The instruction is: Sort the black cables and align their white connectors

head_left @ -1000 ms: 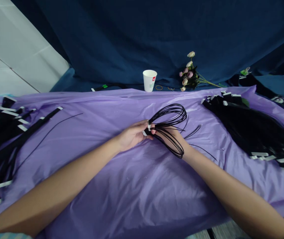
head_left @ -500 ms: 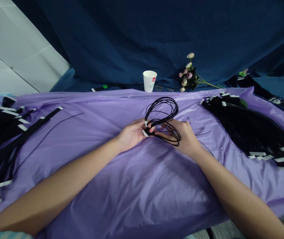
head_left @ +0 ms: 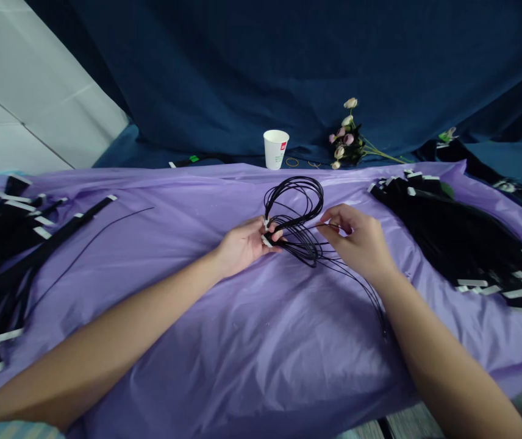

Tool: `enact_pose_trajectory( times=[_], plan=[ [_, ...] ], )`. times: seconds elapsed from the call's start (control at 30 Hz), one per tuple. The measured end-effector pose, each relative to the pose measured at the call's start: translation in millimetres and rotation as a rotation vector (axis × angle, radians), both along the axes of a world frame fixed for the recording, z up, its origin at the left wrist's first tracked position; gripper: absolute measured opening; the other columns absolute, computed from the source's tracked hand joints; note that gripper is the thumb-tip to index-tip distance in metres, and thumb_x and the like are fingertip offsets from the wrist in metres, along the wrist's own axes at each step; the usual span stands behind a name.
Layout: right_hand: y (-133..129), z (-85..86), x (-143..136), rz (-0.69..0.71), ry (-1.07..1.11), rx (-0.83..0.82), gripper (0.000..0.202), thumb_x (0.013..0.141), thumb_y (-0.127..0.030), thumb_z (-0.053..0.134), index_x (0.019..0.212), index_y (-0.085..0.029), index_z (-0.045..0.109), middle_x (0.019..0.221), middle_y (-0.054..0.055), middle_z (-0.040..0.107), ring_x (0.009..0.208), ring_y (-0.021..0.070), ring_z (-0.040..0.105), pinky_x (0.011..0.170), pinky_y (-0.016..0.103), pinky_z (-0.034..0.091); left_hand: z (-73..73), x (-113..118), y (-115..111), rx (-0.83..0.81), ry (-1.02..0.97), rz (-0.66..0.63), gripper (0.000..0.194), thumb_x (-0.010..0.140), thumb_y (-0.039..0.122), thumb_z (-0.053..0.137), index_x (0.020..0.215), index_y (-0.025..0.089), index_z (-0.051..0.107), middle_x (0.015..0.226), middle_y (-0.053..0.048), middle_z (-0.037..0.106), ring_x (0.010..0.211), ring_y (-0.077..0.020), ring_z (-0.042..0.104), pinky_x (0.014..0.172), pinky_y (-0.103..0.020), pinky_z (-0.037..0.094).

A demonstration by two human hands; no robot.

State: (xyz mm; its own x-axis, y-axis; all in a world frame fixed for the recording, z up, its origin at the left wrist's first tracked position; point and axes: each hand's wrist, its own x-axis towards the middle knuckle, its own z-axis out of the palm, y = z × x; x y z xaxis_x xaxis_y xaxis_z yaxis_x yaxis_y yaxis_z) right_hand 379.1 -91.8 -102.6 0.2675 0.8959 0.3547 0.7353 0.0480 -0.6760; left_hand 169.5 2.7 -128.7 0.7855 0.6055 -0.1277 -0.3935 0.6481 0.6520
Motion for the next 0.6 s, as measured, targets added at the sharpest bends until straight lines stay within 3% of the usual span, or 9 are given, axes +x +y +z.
enact_pose_trajectory(
  times=[0.17, 0.37, 0.47, 0.6],
  plan=[
    [2.3, -1.7, 15.0, -0.089, 0.05, 0.158, 0.009, 0.079, -0.027, 0.067, 0.082, -0.019, 0.066, 0.066, -0.002, 0.059, 0.058, 0.0112, 0.05, 0.06, 0.027, 0.041, 1.0, -0.4, 0.6, -0.024, -0.009, 0.007, 0.024, 0.092, 0.015, 0.043, 0.075, 0.012, 0.059, 0.076, -0.004, 0.053, 0.071, -0.0153, 0.058, 0.068, -0.035, 0.059],
    [2.8, 0.3, 18.4, -0.149, -0.008, 0.352, 0.012, 0.083, -0.03, 0.066, 0.085, -0.021, 0.074, 0.086, 0.005, 0.069, 0.082, 0.0197, 0.065, 0.075, 0.035, 0.051, 0.8, 0.6, 0.4, -0.046, 0.028, 0.027, 0.022, 0.091, 0.017, 0.045, 0.075, 0.011, 0.059, 0.075, -0.006, 0.056, 0.083, -0.0202, 0.066, 0.079, -0.034, 0.057],
    [1.7, 1.6, 16.2, -0.187, 0.005, 0.363, 0.019, 0.088, -0.033, 0.062, 0.095, -0.021, 0.075, 0.096, 0.008, 0.069, 0.093, 0.0221, 0.065, 0.082, 0.038, 0.052, 0.3, 1.1, 0.8, -0.068, 0.027, 0.047, 0.02, 0.089, 0.017, 0.049, 0.074, 0.01, 0.059, 0.076, -0.006, 0.056, 0.089, -0.0231, 0.067, 0.081, -0.033, 0.056],
    [1.4, -0.7, 17.0, -0.215, 0.0, 0.322, 0.029, 0.092, -0.036, 0.055, 0.112, -0.022, 0.072, 0.114, 0.012, 0.065, 0.108, 0.0258, 0.061, 0.094, 0.045, 0.048, -1.0, 1.5, 1.2, -0.068, -0.009, 0.065, 0.021, 0.09, 0.015, 0.048, 0.075, 0.01, 0.061, 0.076, -0.005, 0.058, 0.086, -0.02, 0.068, 0.088, -0.036, 0.055]
  ],
)
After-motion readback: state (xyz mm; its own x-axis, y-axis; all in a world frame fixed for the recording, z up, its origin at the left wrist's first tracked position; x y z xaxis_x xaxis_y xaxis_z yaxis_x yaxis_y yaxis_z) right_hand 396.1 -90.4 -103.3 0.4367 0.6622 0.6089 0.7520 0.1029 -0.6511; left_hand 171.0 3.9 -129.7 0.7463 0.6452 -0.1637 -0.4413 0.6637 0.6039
